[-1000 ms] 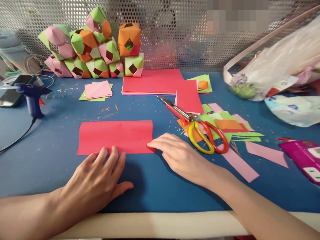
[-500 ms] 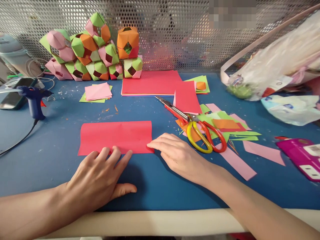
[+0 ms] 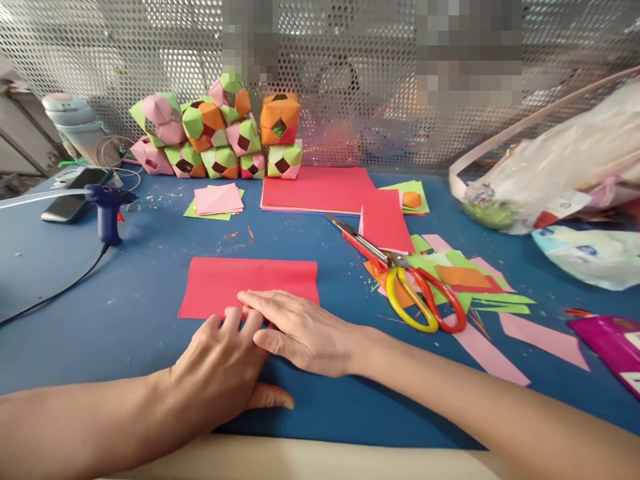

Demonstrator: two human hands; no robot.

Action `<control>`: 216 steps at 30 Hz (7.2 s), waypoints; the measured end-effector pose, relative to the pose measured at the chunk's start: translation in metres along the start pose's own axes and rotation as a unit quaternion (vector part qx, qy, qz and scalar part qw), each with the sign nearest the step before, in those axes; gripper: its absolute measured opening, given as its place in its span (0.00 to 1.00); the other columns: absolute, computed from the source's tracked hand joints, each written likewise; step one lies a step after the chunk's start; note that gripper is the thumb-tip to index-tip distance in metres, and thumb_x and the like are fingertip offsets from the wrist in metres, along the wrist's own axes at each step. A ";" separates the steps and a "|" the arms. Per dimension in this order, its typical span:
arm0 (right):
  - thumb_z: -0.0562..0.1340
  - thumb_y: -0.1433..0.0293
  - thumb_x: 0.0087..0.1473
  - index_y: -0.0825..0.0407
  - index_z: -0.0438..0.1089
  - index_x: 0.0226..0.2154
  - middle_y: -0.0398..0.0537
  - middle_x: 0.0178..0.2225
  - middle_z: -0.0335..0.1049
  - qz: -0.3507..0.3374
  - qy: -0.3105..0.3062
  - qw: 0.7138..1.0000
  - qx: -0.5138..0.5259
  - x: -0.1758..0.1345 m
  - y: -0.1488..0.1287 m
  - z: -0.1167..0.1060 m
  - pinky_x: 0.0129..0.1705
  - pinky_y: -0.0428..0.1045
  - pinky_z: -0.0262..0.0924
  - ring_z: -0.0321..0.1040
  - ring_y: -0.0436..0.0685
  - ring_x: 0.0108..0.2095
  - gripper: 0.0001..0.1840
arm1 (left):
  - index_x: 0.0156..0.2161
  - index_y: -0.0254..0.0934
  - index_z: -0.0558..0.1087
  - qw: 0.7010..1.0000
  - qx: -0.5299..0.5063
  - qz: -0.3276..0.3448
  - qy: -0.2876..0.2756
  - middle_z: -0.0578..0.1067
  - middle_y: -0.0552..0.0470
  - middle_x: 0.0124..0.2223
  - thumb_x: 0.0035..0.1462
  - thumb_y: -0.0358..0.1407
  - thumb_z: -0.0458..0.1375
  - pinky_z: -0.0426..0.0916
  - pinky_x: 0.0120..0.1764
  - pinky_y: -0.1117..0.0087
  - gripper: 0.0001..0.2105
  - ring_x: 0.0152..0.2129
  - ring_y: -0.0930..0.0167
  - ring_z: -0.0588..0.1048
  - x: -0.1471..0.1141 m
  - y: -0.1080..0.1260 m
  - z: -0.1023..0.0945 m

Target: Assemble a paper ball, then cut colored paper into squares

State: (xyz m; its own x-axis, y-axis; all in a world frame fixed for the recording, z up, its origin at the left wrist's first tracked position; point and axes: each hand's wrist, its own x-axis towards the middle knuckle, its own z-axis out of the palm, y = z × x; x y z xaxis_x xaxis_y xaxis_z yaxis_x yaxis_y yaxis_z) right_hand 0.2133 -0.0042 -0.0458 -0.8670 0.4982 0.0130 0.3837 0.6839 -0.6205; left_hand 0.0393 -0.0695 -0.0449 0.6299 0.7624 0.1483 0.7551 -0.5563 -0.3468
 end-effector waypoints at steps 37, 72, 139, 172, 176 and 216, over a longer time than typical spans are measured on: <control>0.35 0.44 0.62 0.58 0.55 0.64 0.55 0.68 0.47 -0.099 -0.150 0.981 0.070 0.070 0.018 -0.015 0.69 0.63 0.32 0.39 0.59 0.69 0.45 | 0.48 0.27 0.74 0.995 -0.008 -0.009 0.096 0.76 0.35 0.41 0.53 0.68 0.42 0.72 0.30 0.56 0.42 0.35 0.53 0.76 -0.009 0.012 0.017; 0.41 0.46 0.63 0.58 0.40 0.68 0.54 0.70 0.30 -0.117 -0.163 0.971 -0.133 0.108 0.031 -0.011 0.70 0.61 0.26 0.24 0.57 0.70 0.43 | 0.45 0.28 0.73 0.996 0.021 -0.026 0.080 0.74 0.37 0.38 0.53 0.69 0.36 0.72 0.32 0.56 0.44 0.35 0.53 0.76 -0.009 0.016 0.016; 0.50 0.57 0.64 0.55 0.68 0.55 0.58 0.60 0.64 0.032 0.119 0.956 -0.265 -0.013 0.086 -0.031 0.61 0.63 0.56 0.58 0.66 0.62 0.26 | 0.48 0.26 0.72 0.998 -0.007 0.007 0.056 0.74 0.36 0.40 0.60 0.62 0.39 0.74 0.29 0.52 0.38 0.37 0.49 0.76 -0.009 0.010 0.014; 0.70 0.60 0.44 0.49 0.69 0.32 0.48 0.36 0.78 0.199 0.274 0.773 0.537 0.019 0.020 -0.005 0.43 0.58 0.69 0.75 0.60 0.38 0.15 | 0.55 0.36 0.58 0.515 -0.811 -0.263 0.096 0.77 0.44 0.45 0.57 0.30 0.54 0.73 0.37 0.67 0.20 0.33 0.70 0.79 0.039 -0.074 0.022; 0.67 0.54 0.49 0.49 0.72 0.35 0.48 0.41 0.78 0.155 0.284 0.779 0.538 0.018 0.021 -0.018 0.45 0.57 0.68 0.73 0.62 0.45 0.16 | 0.55 0.39 0.60 0.513 -0.821 -0.244 0.058 0.78 0.48 0.43 0.55 0.27 0.55 0.73 0.34 0.69 0.22 0.31 0.70 0.79 0.037 -0.075 0.012; 0.62 0.58 0.48 0.49 0.68 0.26 0.39 0.21 0.61 0.214 0.295 0.929 0.066 0.008 0.051 -0.027 0.28 0.49 0.50 0.57 0.52 0.24 0.12 | 0.44 0.36 0.74 0.879 -0.432 -0.157 -0.125 0.74 0.54 0.31 0.56 0.40 0.54 0.61 0.31 0.75 0.14 0.28 0.72 0.70 0.027 -0.174 -0.001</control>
State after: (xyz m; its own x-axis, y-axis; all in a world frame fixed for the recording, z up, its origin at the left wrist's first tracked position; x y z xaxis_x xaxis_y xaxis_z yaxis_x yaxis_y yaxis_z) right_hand 0.2344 0.0493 -0.0566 -0.3036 0.9415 0.1462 0.5775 0.3039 -0.7577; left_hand -0.0745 0.0478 0.0199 0.3865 0.9123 -0.1352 0.8099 -0.2656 0.5229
